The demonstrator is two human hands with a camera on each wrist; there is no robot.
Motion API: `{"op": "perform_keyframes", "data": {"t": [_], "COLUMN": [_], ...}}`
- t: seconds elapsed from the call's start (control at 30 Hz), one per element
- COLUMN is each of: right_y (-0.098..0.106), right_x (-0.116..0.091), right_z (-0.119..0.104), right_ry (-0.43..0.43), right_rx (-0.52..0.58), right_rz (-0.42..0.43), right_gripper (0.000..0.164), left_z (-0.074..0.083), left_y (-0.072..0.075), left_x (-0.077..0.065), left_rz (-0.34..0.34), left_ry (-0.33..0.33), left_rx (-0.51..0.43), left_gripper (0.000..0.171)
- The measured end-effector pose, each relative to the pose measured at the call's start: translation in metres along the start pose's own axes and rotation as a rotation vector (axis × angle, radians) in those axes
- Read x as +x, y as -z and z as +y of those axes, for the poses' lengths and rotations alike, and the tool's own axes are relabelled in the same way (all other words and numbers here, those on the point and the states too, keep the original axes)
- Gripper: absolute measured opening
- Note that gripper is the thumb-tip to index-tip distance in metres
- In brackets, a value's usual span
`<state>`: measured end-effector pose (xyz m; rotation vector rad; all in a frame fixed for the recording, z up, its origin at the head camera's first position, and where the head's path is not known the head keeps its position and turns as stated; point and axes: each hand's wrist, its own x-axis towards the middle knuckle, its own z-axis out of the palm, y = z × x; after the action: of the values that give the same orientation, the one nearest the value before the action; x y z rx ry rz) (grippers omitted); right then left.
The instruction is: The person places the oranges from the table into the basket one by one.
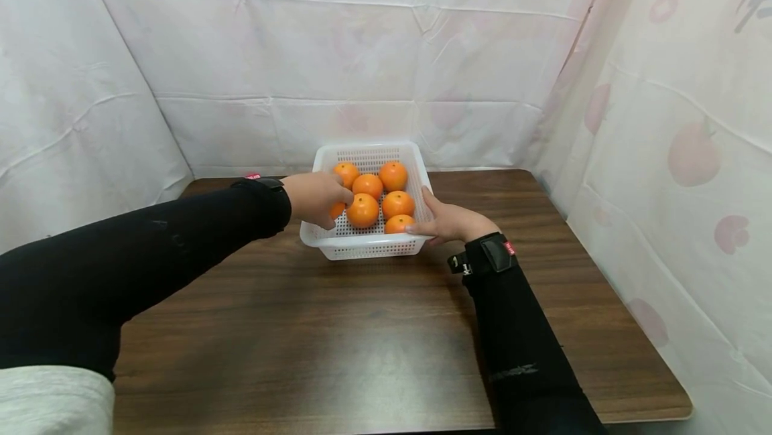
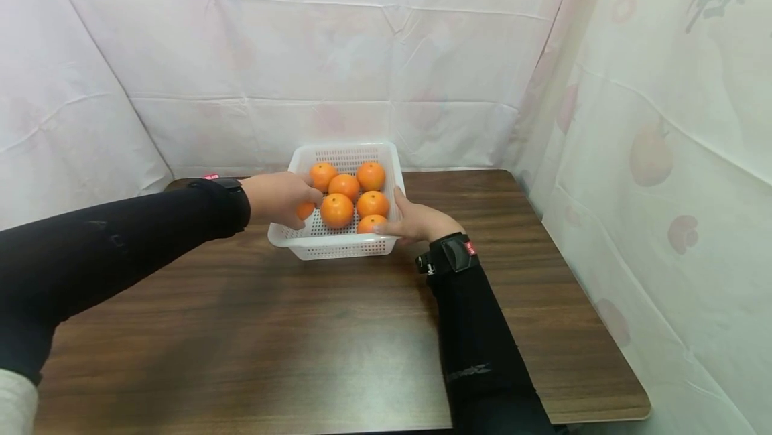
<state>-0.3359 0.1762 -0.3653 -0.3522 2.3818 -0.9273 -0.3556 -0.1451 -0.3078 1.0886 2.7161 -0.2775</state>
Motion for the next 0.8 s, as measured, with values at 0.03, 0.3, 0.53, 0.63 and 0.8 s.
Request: {"op": "perform_keyframes", "data": {"t": [0.03,0.3,0.53,0.63,0.8], "right_y": [0.0,0.001,0.001,0.001,0.001], "right_x": [0.0,-0.003,-0.003,-0.002,-0.003], "right_z": [0.0,-0.001,-0.003,-0.003,-0.004], "right_ry": [-0.001,-0.008,-0.008,-0.009,-0.013], "right_rx": [0.003,0.0,-0.034,-0.04,-0.035], "right_rz": [0.0,-0.005,0.011,0.016,0.013], "right_gripper": [0.117,0.117,0.117,0.116,0.116], "left_z": [0.001,0.011,0.014,0.015,0.015], "left_y": [-0.001,-0.007,-0.018,-0.023,-0.028], "left_x": [0.002,0.012,0.019,0.021,0.024], "left_rz": [-0.007,-0.064,-0.074,-0.069,-0.092], "left_ry": [-0.004,-0.078,-0.121,-0.119,-0.098], "left_rx": [0.016,0.167,0.218,0.22,0.21], "left_gripper": [0.051,0.052,0.046,0.046,0.048]}}
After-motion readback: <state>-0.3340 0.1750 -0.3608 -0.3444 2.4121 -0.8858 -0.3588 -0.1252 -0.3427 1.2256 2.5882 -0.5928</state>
